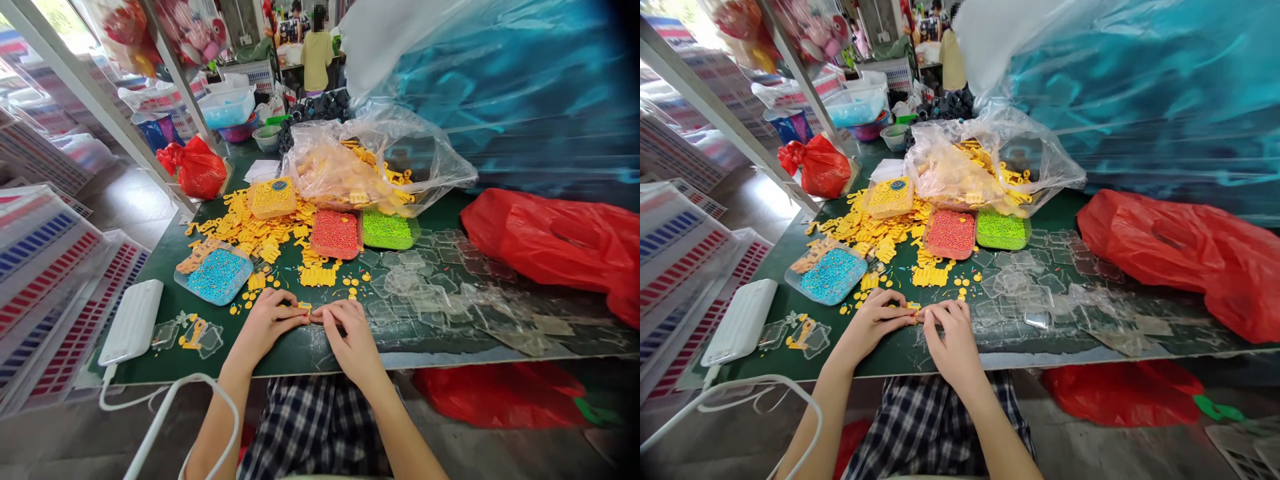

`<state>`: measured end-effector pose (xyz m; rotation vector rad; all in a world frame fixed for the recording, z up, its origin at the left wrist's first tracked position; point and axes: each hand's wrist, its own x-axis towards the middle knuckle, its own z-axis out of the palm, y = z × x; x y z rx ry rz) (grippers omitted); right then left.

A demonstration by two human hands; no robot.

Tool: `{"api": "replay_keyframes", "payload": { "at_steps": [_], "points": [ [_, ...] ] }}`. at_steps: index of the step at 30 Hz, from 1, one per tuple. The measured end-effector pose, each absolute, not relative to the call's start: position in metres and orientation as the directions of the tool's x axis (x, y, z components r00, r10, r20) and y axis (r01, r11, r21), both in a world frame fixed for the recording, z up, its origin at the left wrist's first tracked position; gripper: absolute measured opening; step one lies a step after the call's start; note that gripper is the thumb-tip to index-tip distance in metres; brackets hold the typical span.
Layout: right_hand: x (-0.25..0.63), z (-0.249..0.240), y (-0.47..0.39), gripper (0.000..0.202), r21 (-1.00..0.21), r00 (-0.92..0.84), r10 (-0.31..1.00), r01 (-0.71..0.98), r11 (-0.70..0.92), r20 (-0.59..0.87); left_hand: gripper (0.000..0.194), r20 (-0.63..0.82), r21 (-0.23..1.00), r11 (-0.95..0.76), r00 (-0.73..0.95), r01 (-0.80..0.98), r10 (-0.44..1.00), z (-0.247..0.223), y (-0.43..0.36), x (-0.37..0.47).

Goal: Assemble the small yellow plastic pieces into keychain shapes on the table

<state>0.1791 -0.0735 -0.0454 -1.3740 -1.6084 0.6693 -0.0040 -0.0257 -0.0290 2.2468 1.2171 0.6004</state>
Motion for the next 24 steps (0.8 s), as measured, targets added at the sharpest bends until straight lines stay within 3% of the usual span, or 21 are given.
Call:
{"api": "replay_keyframes", "payload": {
  "at_steps": [9, 16, 24],
  "points": [
    [0.1791, -0.0465, -0.0742, 0.031, -0.855, 0.014, 0.963, 0.464, 0.232, 0.268, 0.025, 0.223, 0.666, -0.431, 0.389, 0.609, 0.894, -0.0308, -0.028, -0.0087],
    [0.1787, -0.0459, -0.0744, 0.03, -0.849, 0.015, 0.961, 0.473, 0.237, 0.277, 0.024, 0.221, 0.62, -0.467, 0.431, 0.63, 0.875, -0.0341, -0.029, -0.007],
    [0.179, -0.0458, -0.0731, 0.03, -0.847, 0.016, 0.961, 0.475, 0.237, 0.277, 0.026, 0.245, 0.578, -0.375, 0.285, 0.725, 0.927, -0.0362, -0.0296, -0.0097]
  ]
}}
